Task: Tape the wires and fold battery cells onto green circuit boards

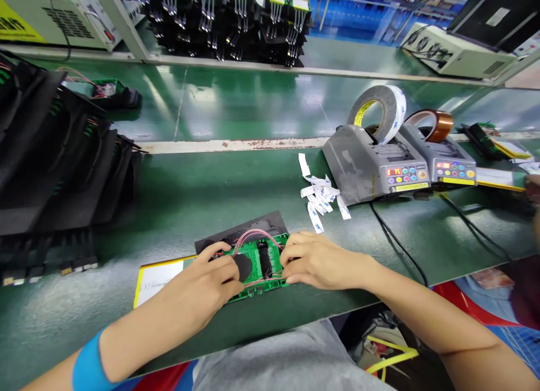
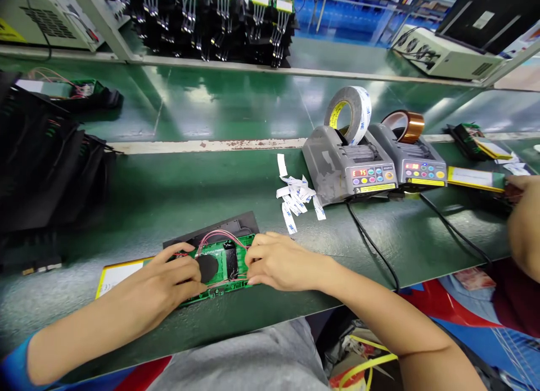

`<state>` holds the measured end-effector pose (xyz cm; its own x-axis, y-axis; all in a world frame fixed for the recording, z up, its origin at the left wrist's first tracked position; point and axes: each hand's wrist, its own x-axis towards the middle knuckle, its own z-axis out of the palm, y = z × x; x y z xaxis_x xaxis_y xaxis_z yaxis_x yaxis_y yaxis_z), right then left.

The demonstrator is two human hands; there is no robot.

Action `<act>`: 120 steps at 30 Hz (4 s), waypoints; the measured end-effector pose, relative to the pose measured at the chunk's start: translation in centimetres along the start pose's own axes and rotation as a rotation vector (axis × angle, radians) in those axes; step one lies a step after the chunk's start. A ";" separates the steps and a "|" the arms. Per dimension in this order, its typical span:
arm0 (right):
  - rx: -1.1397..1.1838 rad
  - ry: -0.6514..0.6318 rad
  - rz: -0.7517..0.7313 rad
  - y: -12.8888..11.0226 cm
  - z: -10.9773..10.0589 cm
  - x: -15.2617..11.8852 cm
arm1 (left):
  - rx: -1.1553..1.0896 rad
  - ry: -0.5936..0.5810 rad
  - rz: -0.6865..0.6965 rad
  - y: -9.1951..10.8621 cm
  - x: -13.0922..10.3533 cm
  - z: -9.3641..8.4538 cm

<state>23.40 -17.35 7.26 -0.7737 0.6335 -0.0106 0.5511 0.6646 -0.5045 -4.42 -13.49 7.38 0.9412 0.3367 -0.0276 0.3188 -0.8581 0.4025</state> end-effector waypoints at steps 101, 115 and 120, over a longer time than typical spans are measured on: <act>-0.026 0.402 0.577 0.8 3.5 3.0 | 0.543 -0.158 0.081 -1.1 2.9 -1.2; -0.188 0.298 0.142 0.9 1.5 1.5 | 0.576 -0.160 -0.034 0.3 3.0 -1.3; -0.349 0.158 0.072 1.6 1.4 0.8 | 0.577 -0.145 -0.035 0.1 3.0 -1.2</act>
<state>23.17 -16.35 5.23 -0.6864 0.7186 0.1113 0.6966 0.6937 -0.1830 -1.71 -12.09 8.48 0.9216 0.3474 -0.1729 0.3212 -0.9330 -0.1624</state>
